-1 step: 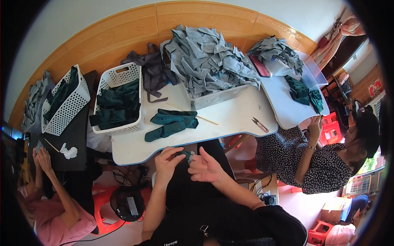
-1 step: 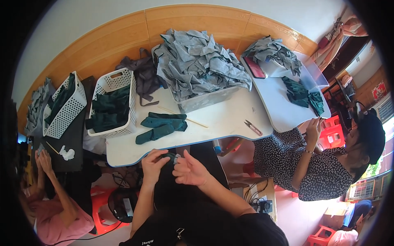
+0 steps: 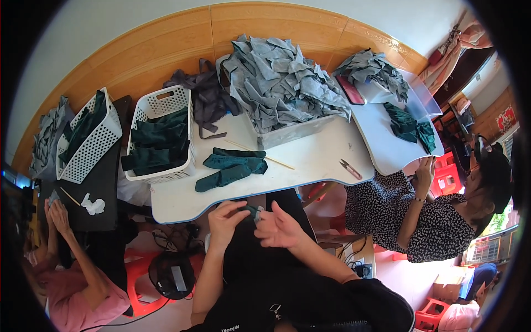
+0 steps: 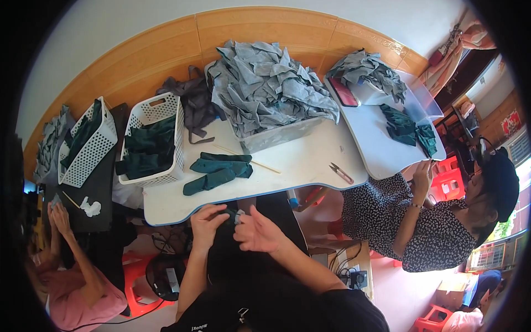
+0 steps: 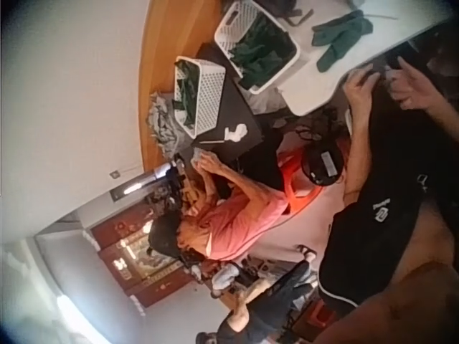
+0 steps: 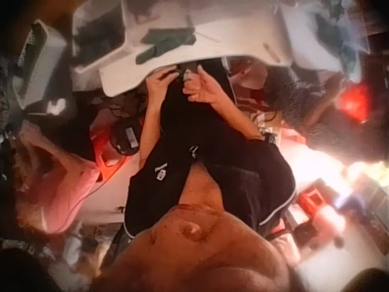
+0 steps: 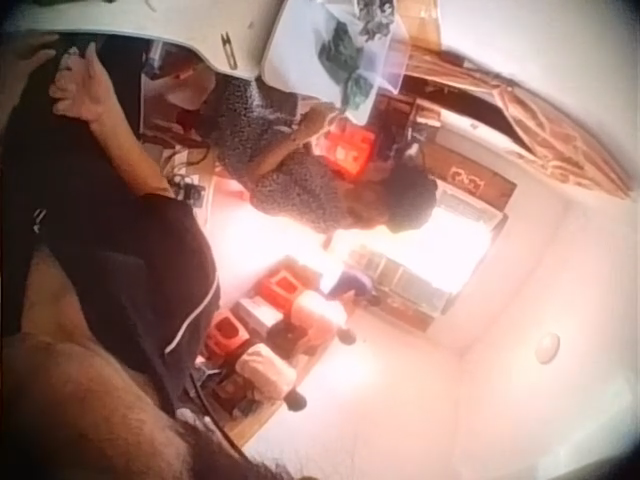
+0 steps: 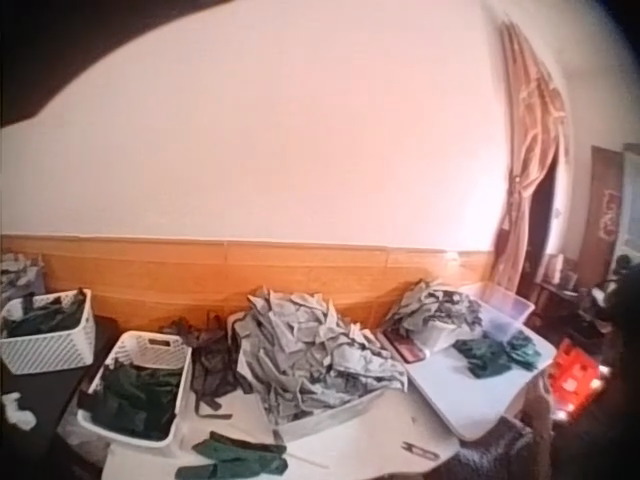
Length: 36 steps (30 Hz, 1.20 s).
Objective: Turning green fabric tubes right-side out using a wooden stick.
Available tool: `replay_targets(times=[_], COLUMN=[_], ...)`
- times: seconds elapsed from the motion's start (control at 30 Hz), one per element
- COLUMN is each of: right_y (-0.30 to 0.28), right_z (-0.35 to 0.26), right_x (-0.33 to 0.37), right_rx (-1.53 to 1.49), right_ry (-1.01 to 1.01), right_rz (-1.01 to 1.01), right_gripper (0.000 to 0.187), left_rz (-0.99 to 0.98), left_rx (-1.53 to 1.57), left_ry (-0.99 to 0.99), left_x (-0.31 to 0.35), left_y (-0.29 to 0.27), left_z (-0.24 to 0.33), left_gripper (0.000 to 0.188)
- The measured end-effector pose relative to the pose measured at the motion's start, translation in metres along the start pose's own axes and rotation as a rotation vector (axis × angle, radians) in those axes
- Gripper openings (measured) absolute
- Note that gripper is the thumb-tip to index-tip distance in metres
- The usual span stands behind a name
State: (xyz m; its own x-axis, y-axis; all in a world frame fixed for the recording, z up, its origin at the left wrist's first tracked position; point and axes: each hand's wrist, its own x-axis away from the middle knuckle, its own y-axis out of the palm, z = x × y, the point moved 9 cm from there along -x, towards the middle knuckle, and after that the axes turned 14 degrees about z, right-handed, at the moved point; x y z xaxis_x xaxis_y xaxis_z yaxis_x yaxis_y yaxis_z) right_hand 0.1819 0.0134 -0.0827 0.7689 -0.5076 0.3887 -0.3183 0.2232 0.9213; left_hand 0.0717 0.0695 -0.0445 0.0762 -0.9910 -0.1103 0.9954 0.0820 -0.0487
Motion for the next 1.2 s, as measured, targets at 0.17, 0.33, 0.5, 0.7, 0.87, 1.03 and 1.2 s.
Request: replay_targets(times=[0.17,0.33,0.5,0.7,0.87,1.03,1.2], right_y=[0.012,0.000,0.002,0.087,0.162,0.199,0.210], right_z=[-0.033,-0.039,-0.085,-0.126,-0.177,-0.231,-0.269], right_x=[0.033,0.013,0.031,0.029,0.068,0.063,0.055], right_rx=[0.797,1.127,1.408,1.756,1.616,2.043,2.008], right_ry=[-0.338,-0.778,-0.986,-1.464,-1.982,-2.226,-2.122], right_rz=[-0.047,0.404,0.650,0.681,0.657,0.912,0.903], right_gripper=[0.073,0.055,0.021,0.019,0.016,0.017,0.016], left_rz=[0.394,0.148,0.592,0.630,0.242,0.102,0.016], left_rx=[0.265,0.300,0.190,-0.181,-1.044,-1.141,-0.931], left_ry=[-0.251,-0.148,-0.091,-0.090,0.517,0.424,0.430], left_x=[-0.002,-0.001,-0.021,-0.045,-0.013,-0.025,-0.079], left_y=[-0.039,0.004,-0.075,-0.097,-0.010,0.019,0.029], left_z=[-0.029,-0.010,-0.012,-0.032,0.008,-0.015,-0.019], left_gripper=[0.018,0.011,0.010,0.038,0.062,0.053,0.051])
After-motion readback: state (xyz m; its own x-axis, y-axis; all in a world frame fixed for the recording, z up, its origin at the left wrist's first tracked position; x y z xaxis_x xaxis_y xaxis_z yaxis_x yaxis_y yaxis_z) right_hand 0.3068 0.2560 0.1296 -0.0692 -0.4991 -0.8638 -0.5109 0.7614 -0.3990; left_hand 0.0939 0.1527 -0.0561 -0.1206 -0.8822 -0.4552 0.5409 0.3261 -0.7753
